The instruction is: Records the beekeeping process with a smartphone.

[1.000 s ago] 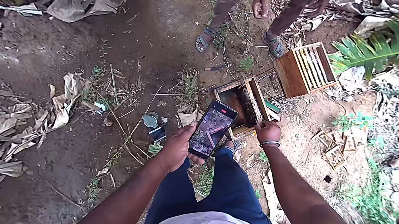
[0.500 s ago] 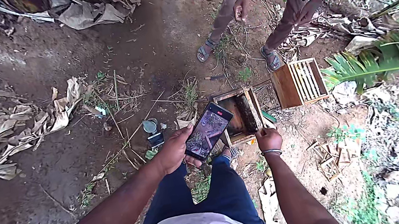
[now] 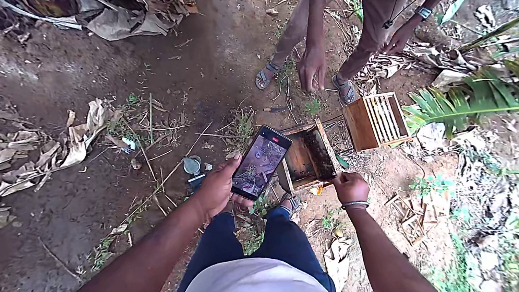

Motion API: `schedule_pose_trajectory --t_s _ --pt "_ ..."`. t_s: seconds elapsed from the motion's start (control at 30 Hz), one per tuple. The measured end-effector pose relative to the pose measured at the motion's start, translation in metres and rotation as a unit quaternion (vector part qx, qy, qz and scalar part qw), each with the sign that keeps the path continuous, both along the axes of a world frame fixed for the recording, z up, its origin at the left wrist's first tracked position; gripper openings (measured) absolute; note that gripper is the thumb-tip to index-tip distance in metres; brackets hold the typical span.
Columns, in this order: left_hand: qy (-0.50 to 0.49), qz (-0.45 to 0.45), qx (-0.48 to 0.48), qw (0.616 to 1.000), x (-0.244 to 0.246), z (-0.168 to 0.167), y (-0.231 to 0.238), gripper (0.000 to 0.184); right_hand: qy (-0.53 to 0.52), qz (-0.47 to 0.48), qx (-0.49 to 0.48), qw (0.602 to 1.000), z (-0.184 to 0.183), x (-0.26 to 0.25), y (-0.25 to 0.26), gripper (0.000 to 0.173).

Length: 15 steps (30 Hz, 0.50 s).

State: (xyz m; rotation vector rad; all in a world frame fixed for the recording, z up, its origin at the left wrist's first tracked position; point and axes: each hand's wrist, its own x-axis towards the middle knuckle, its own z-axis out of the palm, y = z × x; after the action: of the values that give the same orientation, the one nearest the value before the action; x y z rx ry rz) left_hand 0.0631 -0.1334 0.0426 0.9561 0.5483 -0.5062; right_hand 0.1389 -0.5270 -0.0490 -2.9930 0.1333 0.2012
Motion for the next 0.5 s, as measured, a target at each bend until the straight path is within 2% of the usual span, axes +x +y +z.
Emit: schedule_pose_trajectory --t_s 0.13,0.5 --pt "-0.029 0.003 -0.011 0.999 -0.004 0.008 0.008 0.057 -0.03 0.022 -0.002 0.999 0.025 0.003 -0.005 0.019" --pt "-0.035 0.043 -0.013 0.998 -0.024 0.028 0.02 0.056 -0.05 0.025 -0.009 0.998 0.104 0.03 -0.008 0.021"
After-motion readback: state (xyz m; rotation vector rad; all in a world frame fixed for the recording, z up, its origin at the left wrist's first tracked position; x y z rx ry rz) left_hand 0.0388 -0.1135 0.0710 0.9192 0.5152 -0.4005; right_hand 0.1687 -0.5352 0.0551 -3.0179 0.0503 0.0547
